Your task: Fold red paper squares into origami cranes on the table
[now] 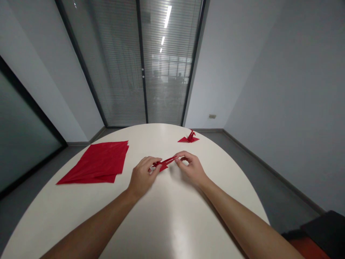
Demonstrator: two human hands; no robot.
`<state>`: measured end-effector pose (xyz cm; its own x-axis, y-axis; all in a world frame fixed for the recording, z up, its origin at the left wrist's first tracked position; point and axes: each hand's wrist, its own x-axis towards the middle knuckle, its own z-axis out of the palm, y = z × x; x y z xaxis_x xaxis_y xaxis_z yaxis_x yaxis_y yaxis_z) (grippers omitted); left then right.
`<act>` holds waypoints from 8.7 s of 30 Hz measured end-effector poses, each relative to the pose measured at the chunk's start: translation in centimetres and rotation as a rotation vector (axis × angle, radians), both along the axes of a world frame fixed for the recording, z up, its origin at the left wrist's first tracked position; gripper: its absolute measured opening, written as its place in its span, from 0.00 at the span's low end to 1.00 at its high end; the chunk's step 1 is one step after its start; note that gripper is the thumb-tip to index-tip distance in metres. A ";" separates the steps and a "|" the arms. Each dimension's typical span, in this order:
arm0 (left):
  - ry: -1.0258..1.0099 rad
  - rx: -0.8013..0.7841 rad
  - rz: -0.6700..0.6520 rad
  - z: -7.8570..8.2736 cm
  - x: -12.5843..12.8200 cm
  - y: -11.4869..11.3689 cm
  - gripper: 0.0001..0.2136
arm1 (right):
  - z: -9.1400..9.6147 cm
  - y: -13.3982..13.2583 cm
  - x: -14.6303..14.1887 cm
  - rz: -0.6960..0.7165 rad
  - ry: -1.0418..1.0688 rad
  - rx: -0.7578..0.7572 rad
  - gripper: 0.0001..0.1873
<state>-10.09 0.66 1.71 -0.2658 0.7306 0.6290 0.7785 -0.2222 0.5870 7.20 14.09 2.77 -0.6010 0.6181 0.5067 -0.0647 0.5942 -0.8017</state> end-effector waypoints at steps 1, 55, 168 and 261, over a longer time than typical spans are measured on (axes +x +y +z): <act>-0.007 0.001 0.000 0.0 0.0 0.0 0.07 | 0.0 0.0 0.0 0.003 -0.001 -0.004 0.07; 0.094 0.031 -0.091 -0.6 -0.2 0.1 0.06 | 0.5 -0.9 0.0 0.016 0.048 0.157 0.04; -0.592 -0.222 -0.090 -1.9 -0.8 1.6 0.12 | -0.1 5.8 4.0 -0.751 -0.730 0.151 0.07; 0.247 -0.549 -0.466 4.1 4.0 -3.6 0.17 | 0.8 2.5 1.7 -0.437 -0.344 0.306 0.13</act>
